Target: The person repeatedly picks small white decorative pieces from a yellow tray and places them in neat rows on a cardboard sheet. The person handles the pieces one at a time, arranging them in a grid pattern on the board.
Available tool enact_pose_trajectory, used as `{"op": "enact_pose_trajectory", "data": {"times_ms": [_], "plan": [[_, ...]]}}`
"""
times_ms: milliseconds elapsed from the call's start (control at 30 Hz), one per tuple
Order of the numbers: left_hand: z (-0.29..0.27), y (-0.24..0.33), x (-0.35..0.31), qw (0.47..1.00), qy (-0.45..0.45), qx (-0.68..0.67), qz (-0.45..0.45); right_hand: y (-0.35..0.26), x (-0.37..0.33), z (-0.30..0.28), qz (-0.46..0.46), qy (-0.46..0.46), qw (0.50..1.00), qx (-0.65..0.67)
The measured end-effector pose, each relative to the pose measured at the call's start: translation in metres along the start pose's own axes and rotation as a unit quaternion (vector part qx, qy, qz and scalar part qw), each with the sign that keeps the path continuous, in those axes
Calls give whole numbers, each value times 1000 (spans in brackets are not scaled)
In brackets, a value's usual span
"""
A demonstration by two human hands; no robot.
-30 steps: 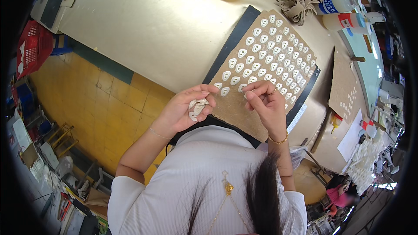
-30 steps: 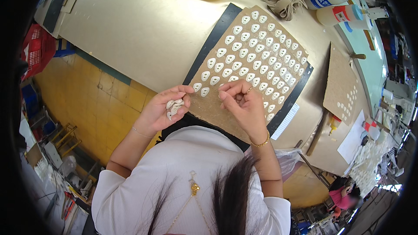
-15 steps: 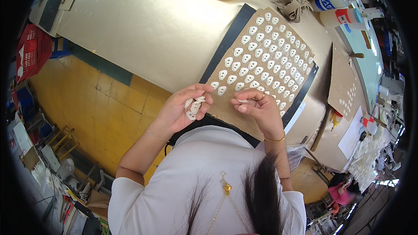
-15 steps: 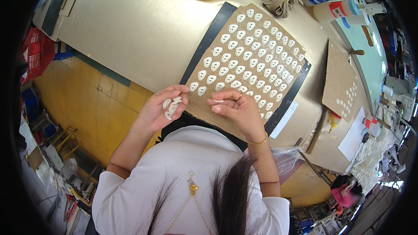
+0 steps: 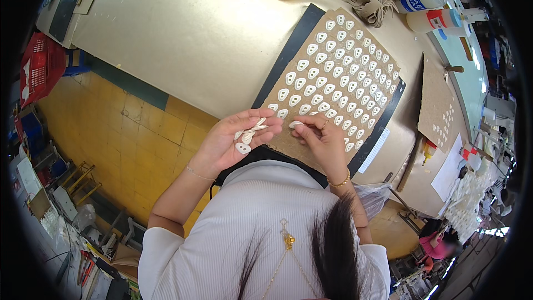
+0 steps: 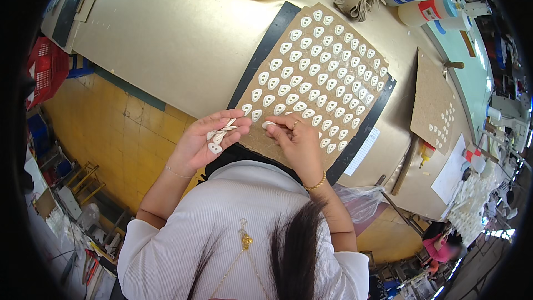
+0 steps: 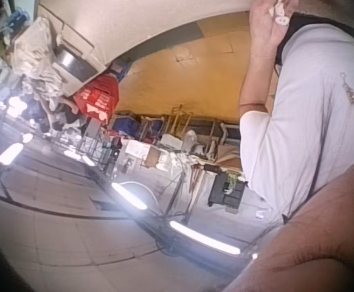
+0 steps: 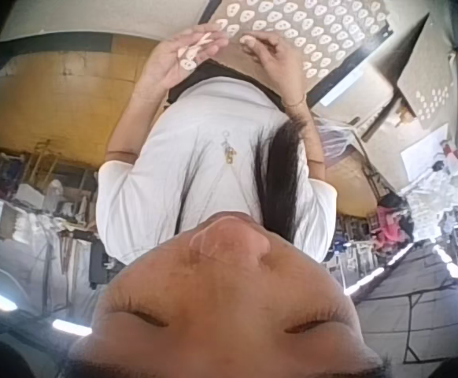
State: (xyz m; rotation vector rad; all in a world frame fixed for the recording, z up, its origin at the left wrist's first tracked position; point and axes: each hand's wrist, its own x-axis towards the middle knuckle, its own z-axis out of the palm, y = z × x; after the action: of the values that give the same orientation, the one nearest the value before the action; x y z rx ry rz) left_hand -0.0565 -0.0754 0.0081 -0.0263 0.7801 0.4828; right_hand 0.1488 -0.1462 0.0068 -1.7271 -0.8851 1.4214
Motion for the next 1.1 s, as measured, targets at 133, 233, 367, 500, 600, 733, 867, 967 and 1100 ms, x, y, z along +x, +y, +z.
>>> {"op": "enact_pose_trajectory", "data": {"times_ms": [133,233,367,500,600,733,867,967,1100], "plan": [[-8,2,-1,999,-19,31,-8,-5,1,8,42,20,996,-71],[-13,0,-1,999,-10,48,1,-13,3,9,22,12,990,-136],[-12,0,0,998,8,70,-3,-19,6,10,-56,33,972,-224],[-13,0,1,996,13,85,-11,-15,7,8,-100,55,946,-302],[-10,-2,3,996,1,88,-11,-16,9,10,-122,89,934,-323],[-10,-2,3,993,-30,116,-24,-23,5,7,-124,25,957,-261],[-4,-6,5,977,-37,206,-32,-32,2,4,-91,-97,986,-96],[3,-10,3,971,-35,233,-45,-31,0,2,-104,-130,979,-120],[-5,-12,5,988,-57,133,-60,-20,-8,-19,-135,-79,973,-169]]}}
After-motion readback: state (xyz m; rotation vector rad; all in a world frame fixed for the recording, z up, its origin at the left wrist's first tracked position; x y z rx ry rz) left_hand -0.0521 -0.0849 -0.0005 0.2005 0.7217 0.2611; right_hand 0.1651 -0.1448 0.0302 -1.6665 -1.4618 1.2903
